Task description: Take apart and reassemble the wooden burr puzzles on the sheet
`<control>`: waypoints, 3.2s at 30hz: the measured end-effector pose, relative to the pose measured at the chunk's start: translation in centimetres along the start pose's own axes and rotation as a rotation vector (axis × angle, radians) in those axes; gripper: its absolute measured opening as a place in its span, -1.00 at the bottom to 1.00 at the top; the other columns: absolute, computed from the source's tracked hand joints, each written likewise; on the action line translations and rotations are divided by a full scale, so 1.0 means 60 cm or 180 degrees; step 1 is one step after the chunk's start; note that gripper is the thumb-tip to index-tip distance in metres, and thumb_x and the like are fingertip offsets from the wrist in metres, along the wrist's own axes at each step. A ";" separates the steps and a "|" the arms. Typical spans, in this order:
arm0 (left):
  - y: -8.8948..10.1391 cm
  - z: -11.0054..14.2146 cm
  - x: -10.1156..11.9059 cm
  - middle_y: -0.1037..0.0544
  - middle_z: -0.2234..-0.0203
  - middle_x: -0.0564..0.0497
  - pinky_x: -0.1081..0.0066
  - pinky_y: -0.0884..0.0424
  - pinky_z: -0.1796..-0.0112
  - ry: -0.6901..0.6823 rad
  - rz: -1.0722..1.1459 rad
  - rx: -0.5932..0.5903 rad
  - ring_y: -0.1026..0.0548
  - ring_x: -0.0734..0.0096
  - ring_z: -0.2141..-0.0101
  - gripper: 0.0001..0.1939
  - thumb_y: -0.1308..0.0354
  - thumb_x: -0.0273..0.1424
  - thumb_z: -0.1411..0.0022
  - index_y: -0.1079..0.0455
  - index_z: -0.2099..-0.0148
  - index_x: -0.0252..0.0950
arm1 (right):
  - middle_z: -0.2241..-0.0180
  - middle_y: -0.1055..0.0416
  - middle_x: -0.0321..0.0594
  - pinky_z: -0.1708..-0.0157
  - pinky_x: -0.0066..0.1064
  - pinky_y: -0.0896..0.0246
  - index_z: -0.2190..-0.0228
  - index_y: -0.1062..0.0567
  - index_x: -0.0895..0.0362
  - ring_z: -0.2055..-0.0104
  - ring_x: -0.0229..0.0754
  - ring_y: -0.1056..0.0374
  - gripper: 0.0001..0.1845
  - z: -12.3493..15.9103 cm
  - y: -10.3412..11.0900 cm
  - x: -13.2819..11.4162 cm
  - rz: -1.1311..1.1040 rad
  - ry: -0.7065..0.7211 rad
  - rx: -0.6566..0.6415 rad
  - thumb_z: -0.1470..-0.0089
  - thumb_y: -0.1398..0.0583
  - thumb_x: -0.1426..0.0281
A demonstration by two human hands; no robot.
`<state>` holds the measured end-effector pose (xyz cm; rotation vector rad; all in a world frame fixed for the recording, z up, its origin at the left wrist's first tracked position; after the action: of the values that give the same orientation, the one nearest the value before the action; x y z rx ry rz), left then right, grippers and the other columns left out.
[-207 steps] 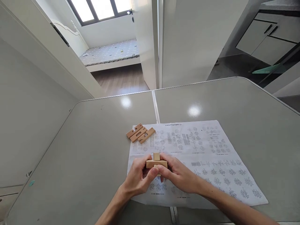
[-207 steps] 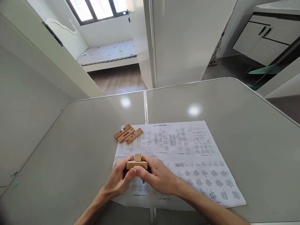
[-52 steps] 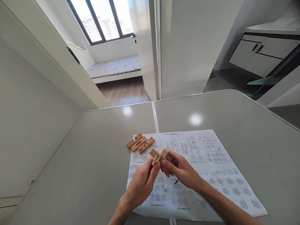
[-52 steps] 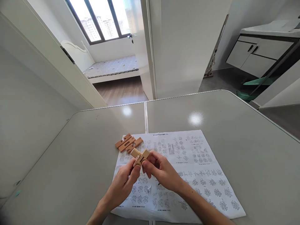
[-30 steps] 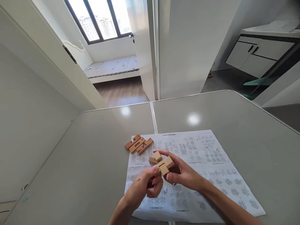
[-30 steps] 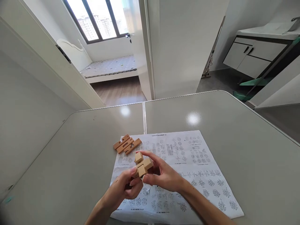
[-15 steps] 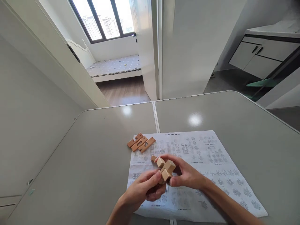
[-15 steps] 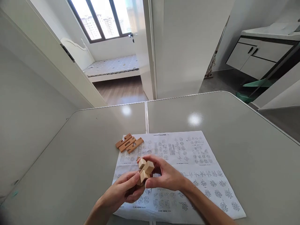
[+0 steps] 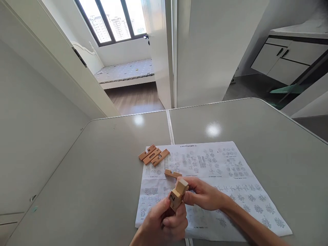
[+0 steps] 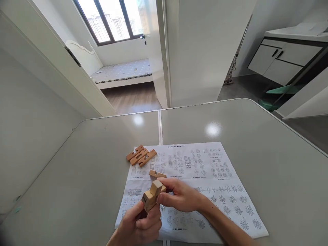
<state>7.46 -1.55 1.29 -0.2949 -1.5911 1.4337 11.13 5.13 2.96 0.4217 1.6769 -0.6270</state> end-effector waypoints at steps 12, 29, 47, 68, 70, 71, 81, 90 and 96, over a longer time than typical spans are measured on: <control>-0.037 -0.011 0.004 0.06 0.71 0.31 0.49 0.08 0.57 -0.0246 0.0252 0.0154 0.18 0.60 0.71 -0.51 -0.23 0.02 -0.39 -0.30 0.32 -0.31 | 0.50 -0.18 -0.37 0.44 -0.43 -0.01 0.44 -0.48 0.15 0.45 -0.27 -0.05 -0.39 0.002 0.011 -0.022 0.0151 0.0403 0.0183 -0.30 -0.17 -0.13; 0.034 0.033 0.109 -0.30 0.52 0.15 0.44 -0.13 0.49 -0.0686 -0.2991 0.1979 -0.17 0.52 0.57 -0.51 -0.04 0.11 -0.44 -0.32 0.13 -0.27 | 0.51 -0.03 -0.45 0.52 -0.43 0.15 0.40 -0.23 0.08 0.51 -0.33 0.13 -0.48 0.000 0.023 0.019 -0.0169 -0.0100 0.0595 -0.42 -0.08 -0.05; 0.013 0.030 0.144 -0.32 0.55 0.11 0.39 -0.07 0.44 -0.0581 -0.5028 0.1940 -0.17 0.44 0.54 -0.66 0.02 -0.26 -0.53 -0.23 0.36 -0.23 | 0.48 -0.08 -0.38 0.43 -0.38 0.05 0.49 -0.17 0.06 0.43 -0.25 0.01 -0.44 -0.003 0.032 0.007 0.0771 -0.0181 0.1057 -0.41 -0.06 -0.03; -0.039 0.010 0.185 -0.39 0.51 0.08 0.41 -0.21 0.39 -0.0763 -0.5100 0.1619 -0.27 0.42 0.47 -0.66 0.02 -0.29 -0.50 -0.27 0.37 -0.25 | 0.51 -0.06 -0.41 0.49 -0.39 0.06 0.50 -0.20 0.06 0.49 -0.28 0.05 -0.43 -0.003 0.040 -0.043 0.0585 -0.0087 0.1388 -0.37 -0.11 -0.06; -0.052 0.016 0.192 -0.40 0.51 0.08 0.41 -0.24 0.35 -0.0879 -0.5480 0.1584 -0.31 0.41 0.44 -0.67 -0.05 -0.31 -0.48 -0.27 0.39 -0.25 | 0.52 -0.10 -0.41 0.49 -0.40 0.02 0.47 -0.24 0.07 0.50 -0.28 0.02 -0.46 -0.005 0.031 -0.044 0.0445 -0.0113 0.1108 -0.39 -0.08 -0.05; -0.060 0.019 0.195 -0.39 0.53 0.09 0.41 -0.24 0.34 -0.0979 -0.5680 0.1553 -0.31 0.41 0.45 -0.67 -0.08 -0.33 -0.47 -0.27 0.41 -0.25 | 0.51 -0.13 -0.40 0.48 -0.39 -0.02 0.45 -0.27 0.07 0.50 -0.27 -0.02 -0.48 -0.003 0.030 -0.046 0.0491 -0.0121 0.1054 -0.41 -0.07 -0.03; -0.110 0.041 0.209 -0.50 0.43 0.04 0.35 -0.24 0.30 -0.1314 -0.6794 0.1190 -0.35 0.34 0.43 -0.83 -0.22 -0.32 -0.42 -0.44 0.28 -0.19 | 0.38 -0.38 -0.23 0.39 -0.30 -0.23 0.17 -0.50 0.04 0.38 -0.14 -0.24 -0.76 0.041 0.035 -0.111 0.1997 0.0310 0.1396 -0.37 -0.22 0.13; -0.074 0.024 0.161 -0.53 0.39 0.03 0.43 -0.36 0.26 -0.0818 -0.4643 0.1390 -0.45 0.38 0.38 -0.73 0.07 -0.35 -0.54 -0.34 0.25 -0.24 | 0.48 -0.43 -0.28 0.35 -0.33 -0.31 0.38 -0.39 0.07 0.41 -0.17 -0.37 -0.58 0.036 0.014 -0.105 0.0447 -0.0093 0.1470 -0.42 -0.13 0.05; -0.077 0.036 0.173 -0.49 0.46 0.08 0.47 -0.26 0.37 -0.0674 -0.5129 0.1377 -0.30 0.43 0.48 -0.80 -0.04 -0.37 -0.49 -0.31 0.27 -0.22 | 0.39 -0.40 -0.27 0.33 -0.36 -0.27 0.28 -0.45 0.08 0.37 -0.20 -0.31 -0.67 0.037 -0.006 -0.101 0.0238 -0.0589 0.0219 -0.37 -0.19 0.08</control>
<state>2.13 3.08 10.48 1.1803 -1.0070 0.4244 13.84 3.87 8.68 0.4594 1.4608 -0.6498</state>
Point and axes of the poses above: each hand's wrist, its own z-axis away from the middle knuckle, its own y-axis out of the back of the hand, x = y × z, the point moved 10 cm from there along -z, towards the middle knuckle
